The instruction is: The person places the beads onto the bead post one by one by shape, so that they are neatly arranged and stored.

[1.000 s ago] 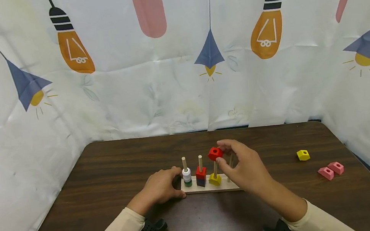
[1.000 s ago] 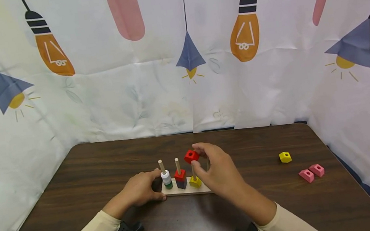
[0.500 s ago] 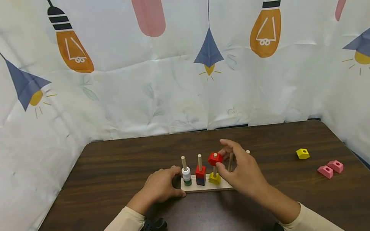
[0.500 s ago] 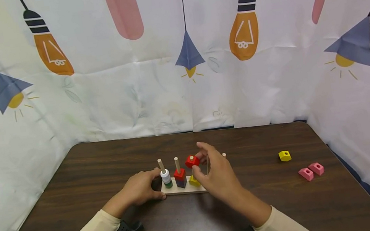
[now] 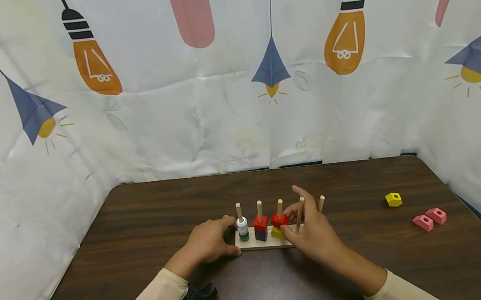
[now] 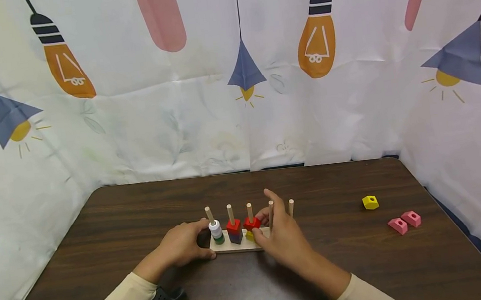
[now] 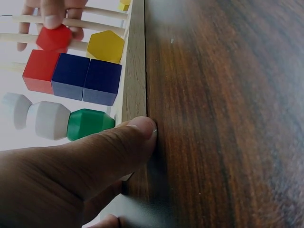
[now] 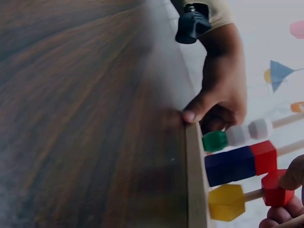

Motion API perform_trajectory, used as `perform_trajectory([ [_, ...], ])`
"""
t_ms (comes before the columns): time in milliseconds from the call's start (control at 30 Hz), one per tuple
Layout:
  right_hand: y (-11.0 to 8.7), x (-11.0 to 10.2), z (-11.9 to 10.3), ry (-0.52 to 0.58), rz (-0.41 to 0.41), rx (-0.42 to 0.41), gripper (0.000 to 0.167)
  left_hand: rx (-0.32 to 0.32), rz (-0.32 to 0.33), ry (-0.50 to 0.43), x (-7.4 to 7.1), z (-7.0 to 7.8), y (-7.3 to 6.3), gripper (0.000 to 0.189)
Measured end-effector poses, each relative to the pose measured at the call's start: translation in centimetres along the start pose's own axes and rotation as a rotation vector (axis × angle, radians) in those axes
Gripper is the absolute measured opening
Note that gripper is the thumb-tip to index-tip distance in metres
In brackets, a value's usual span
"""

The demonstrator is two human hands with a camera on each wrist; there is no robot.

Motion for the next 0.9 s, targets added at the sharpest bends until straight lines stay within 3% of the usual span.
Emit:
perform_trajectory([
  [500, -0.6, 0.8, 1.4, -0.002, -0.063, 0.039, 0.098, -0.003, 0.002, 0.001, 0.0, 0.0, 0.0, 0.051],
  [733, -2.2, 1.3, 2.6, 0.007, -0.224, 0.179, 0.104, -0.002, -0.003, -0.003, 0.0, 0.1, -0.1, 0.049],
  [900, -3.5, 1.0, 3.1, -0.07, -0.344, 0.203, 0.099, 0.003, 0.004, -0.005, 0.0, 0.1, -0.1, 0.049],
])
Point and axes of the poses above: each hand's wrist, its own y-axis towards the middle knuckle, its own x-axis out of the palm, z = x × y, the point moved 9 cm from there along y, towards the middle knuckle, and after that the axes turned 13 degrees about y, right-handed, at the moved point
